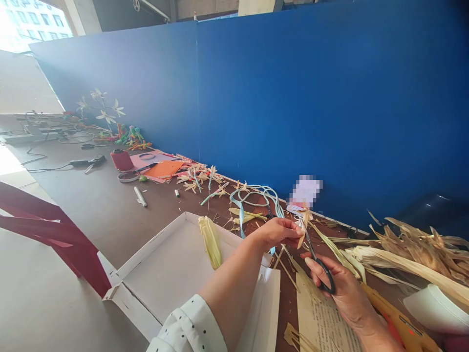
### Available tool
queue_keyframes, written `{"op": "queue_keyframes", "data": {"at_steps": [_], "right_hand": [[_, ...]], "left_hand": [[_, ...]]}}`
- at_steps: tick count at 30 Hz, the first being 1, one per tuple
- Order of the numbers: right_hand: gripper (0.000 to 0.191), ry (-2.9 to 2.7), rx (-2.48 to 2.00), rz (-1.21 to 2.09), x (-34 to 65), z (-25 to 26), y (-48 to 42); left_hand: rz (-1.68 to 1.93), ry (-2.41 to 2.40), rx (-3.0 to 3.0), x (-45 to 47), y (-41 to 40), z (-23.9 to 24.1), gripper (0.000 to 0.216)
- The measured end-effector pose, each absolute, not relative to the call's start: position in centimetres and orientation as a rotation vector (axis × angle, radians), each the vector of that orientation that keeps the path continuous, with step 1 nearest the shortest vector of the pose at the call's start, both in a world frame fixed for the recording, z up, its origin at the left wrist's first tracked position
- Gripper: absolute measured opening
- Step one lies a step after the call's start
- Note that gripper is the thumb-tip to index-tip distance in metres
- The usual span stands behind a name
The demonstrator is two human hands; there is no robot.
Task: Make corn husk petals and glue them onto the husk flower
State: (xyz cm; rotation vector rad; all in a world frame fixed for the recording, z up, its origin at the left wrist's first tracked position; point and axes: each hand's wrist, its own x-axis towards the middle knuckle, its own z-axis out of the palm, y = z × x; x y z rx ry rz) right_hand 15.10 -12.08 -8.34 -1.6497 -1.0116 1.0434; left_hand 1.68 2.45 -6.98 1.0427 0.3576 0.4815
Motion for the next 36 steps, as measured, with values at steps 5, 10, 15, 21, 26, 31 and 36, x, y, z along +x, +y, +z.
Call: {"op": "queue_keyframes", "data": {"at_steps": [5, 10, 15, 21, 26, 31, 36], "right_hand": [[0.030, -1.034, -1.646, 1.029, 15.2, -8.5, -12.0], [0.033, -1.018, -1.654, 1.035, 14.9, -8.0, -12.0], [0.038, -0.992, -1.666, 1.029, 14.1, -7.1, -12.3], [0.043, -0.973, -1.680, 1.026, 13.6, -6.6, -12.4], [0.045, -1.020, -1.685, 1.017, 13.5, -6.3, -12.5], [0.042, -1.046, -1.678, 1.002, 13.9, -6.4, -12.4], [0.041, -1.100, -1.658, 1.015, 14.4, -7.0, -12.4]], "left_hand": [[0.469, 0.334, 1.056, 1.6, 2.5, -6.9, 0.046], [0.448, 0.321, 1.097, 1.4, 2.9, -7.2, 0.047], [0.442, 0.315, 1.123, 1.4, 3.2, -7.6, 0.045], [0.423, 0.307, 1.131, 1.2, 3.2, -7.3, 0.046], [0.405, 0.293, 1.155, 0.8, 3.1, -6.8, 0.047], [0.393, 0.291, 1.199, 0.5, 3.1, -6.5, 0.046], [0.386, 0.283, 1.208, 0.4, 3.1, -6.4, 0.045]]}}
